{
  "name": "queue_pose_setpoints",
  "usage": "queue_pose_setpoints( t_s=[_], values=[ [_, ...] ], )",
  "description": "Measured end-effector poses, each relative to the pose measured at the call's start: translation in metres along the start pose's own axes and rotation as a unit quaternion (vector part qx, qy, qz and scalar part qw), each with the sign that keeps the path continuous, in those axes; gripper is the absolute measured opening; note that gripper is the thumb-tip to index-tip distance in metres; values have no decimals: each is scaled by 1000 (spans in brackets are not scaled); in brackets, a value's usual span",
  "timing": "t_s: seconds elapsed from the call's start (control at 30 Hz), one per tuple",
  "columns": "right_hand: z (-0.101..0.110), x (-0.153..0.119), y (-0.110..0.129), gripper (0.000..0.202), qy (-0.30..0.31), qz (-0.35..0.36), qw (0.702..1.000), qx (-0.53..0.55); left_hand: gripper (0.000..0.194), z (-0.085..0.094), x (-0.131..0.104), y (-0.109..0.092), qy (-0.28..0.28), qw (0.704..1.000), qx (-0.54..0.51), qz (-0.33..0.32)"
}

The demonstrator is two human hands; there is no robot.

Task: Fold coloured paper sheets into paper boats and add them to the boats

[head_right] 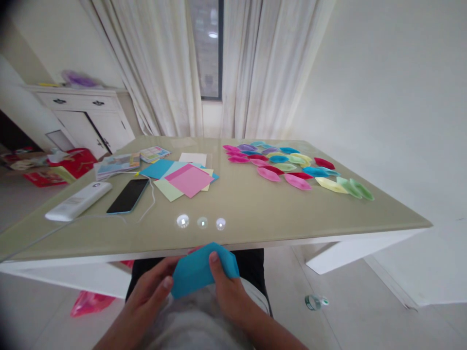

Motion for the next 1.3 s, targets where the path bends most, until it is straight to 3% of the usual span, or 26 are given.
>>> queue_pose_setpoints(
  t_s=[0.07, 0.13, 0.23, 0.33, 0.4, 0.5, 0.67, 0.77, 0.83, 0.87, 0.97, 1.03, 1.1, 1.2, 1.3],
  values=[
    [-11, 7, 15, 57, 59, -46, 996, 47, 45, -20, 9, 1, 18, 997, -51, 52],
    [-10, 11, 26, 65, 22, -44, 997, 51, 49, -29, 13, 1, 29, 992, -95, 82],
    [4, 13, 30, 72, -58, -41, 996, -47, 50, -26, 12, 0, 19, 991, -95, 89],
    [15, 15, 26, 75, -33, -34, 995, -93, 55, -19, 10, 2, 24, 991, -91, 96],
    [19, 17, 23, 74, -49, -27, 994, -89, 61, -16, 11, 2, 26, 990, -100, 92],
    [23, 22, 24, 71, -94, -5, 991, -98, 60, -13, 15, 1, 29, 993, -99, 66],
    [26, 27, 35, 65, -61, 28, 991, -115, 50, -13, 19, 4, 55, 993, -96, 31],
    [33, 33, 44, 63, -81, 40, 987, -131, 33, -9, 24, 6, -15, 999, -36, -27],
    [40, 42, 54, 62, -104, 51, 979, -166, 37, -4, 31, 3, -52, 994, 23, -98],
    [45, 48, 59, 63, -114, 65, 972, -196, 40, -2, 36, 1, -51, 988, 58, -137],
    [55, 72, 72, 62, -55, 65, 950, -299, 43, 3, 53, -6, -6, 954, 196, -226],
    [61, 86, 77, 57, -35, 68, 944, -321, 45, 4, 63, -8, -14, 922, 287, -259],
    [64, 90, 79, 40, -62, 95, 929, -352, 42, 4, 69, -6, -43, 891, 364, -269],
    [58, 79, 78, 39, -90, 191, 863, -458, 35, 1, 68, 1, -68, 862, 441, -241],
    [41, 60, 68, 39, 61, 270, 793, -543, 38, -4, 63, 7, -77, 841, 495, -204]
  ],
)
Point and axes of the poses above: each hand's wrist, its own x-axis towards the middle knuckle, its own z-axis out of the back of the hand, y = z × x, the point moved 2 cm from there along x, towards the middle knuckle, and after that the axes turned 12 degrees about y, right-handed, at the moved point
